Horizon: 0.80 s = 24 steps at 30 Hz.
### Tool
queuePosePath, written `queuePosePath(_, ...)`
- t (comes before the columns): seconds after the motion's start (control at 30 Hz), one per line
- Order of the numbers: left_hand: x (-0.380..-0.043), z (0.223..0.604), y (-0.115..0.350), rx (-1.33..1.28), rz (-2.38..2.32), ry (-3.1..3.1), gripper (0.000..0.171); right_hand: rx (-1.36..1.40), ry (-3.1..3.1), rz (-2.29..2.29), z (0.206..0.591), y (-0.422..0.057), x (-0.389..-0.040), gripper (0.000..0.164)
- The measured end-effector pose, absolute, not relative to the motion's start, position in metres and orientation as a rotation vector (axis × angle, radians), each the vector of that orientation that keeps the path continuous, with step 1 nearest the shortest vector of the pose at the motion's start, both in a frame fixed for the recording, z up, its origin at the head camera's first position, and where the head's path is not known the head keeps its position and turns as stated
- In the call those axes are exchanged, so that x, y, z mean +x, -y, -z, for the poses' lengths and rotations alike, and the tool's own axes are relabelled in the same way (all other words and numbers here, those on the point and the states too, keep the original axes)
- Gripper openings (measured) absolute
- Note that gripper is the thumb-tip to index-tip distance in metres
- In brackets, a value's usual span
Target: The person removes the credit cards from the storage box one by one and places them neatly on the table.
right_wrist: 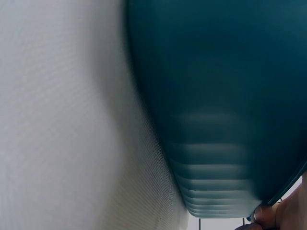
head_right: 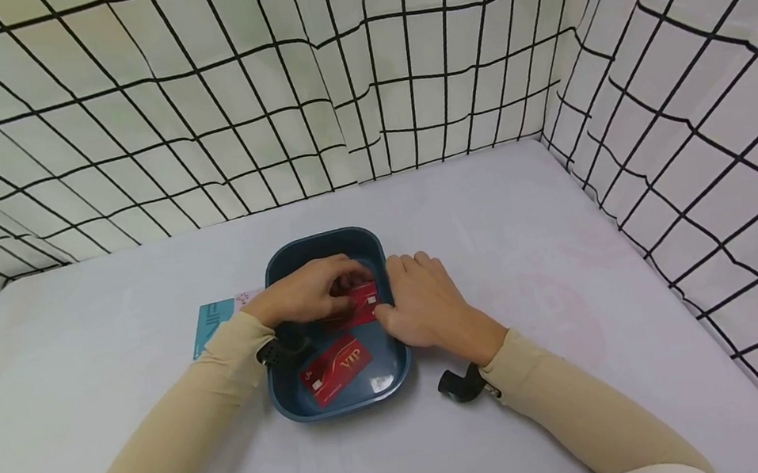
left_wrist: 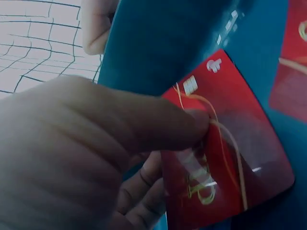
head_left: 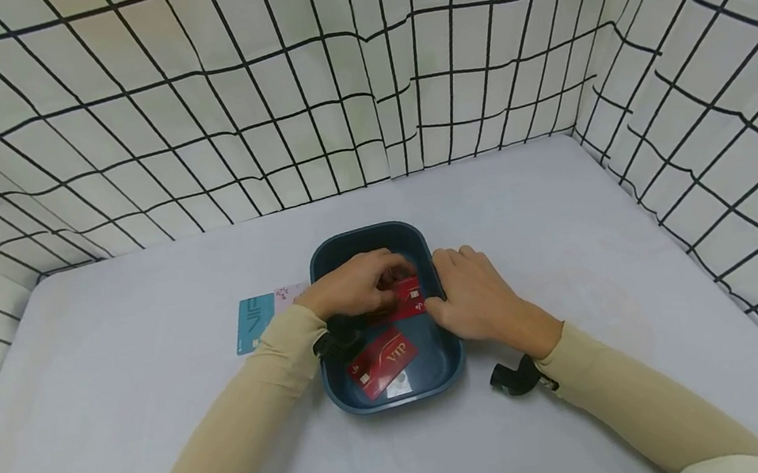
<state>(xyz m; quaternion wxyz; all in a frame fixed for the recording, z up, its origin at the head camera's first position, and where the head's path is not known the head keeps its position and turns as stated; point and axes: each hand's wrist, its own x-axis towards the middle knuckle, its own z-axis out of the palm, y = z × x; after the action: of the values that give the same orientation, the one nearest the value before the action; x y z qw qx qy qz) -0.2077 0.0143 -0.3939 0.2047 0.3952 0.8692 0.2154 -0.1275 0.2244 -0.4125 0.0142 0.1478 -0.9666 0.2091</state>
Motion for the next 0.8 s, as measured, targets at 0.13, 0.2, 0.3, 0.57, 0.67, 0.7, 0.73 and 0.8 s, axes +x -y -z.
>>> queuePosePath(0.13,-0.207,0.389,-0.014,1.119,-0.567,-2.433,0.044,0.464,3.004,-0.655,0.411,-0.224,-0.128,0.020)
queuePosePath(0.2,-0.206,0.387,-0.013,1.126,-0.556,-2.432,0.044,0.467,3.001,-0.655,0.411,-0.224,-0.128,0.021)
queuePosePath(0.3,-0.206,0.385,-0.013,1.123,-0.540,-2.441,0.042,0.469,3.002,-0.650,0.412,-0.224,-0.128,0.020)
queuePosePath(0.57,-0.205,0.378,-0.011,1.102,-0.497,-2.486,0.038,0.467,3.011,-0.613,0.413,-0.225,-0.129,0.023)
queuePosePath(0.67,-0.204,0.377,-0.011,1.095,-0.482,-2.482,0.038,0.470,3.008,-0.613,0.412,-0.224,-0.129,0.023)
queuePosePath(0.7,-0.203,0.376,-0.011,1.089,-0.478,-2.479,0.038,0.470,3.008,-0.615,0.412,-0.224,-0.128,0.023)
queuePosePath(0.73,-0.203,0.375,-0.011,1.085,-0.472,-2.477,0.038,0.471,3.007,-0.616,0.412,-0.224,-0.128,0.023)
queuePosePath(0.8,-0.202,0.374,-0.011,1.080,-0.459,-2.474,0.037,0.472,3.009,-0.619,0.411,-0.224,-0.128,0.023)
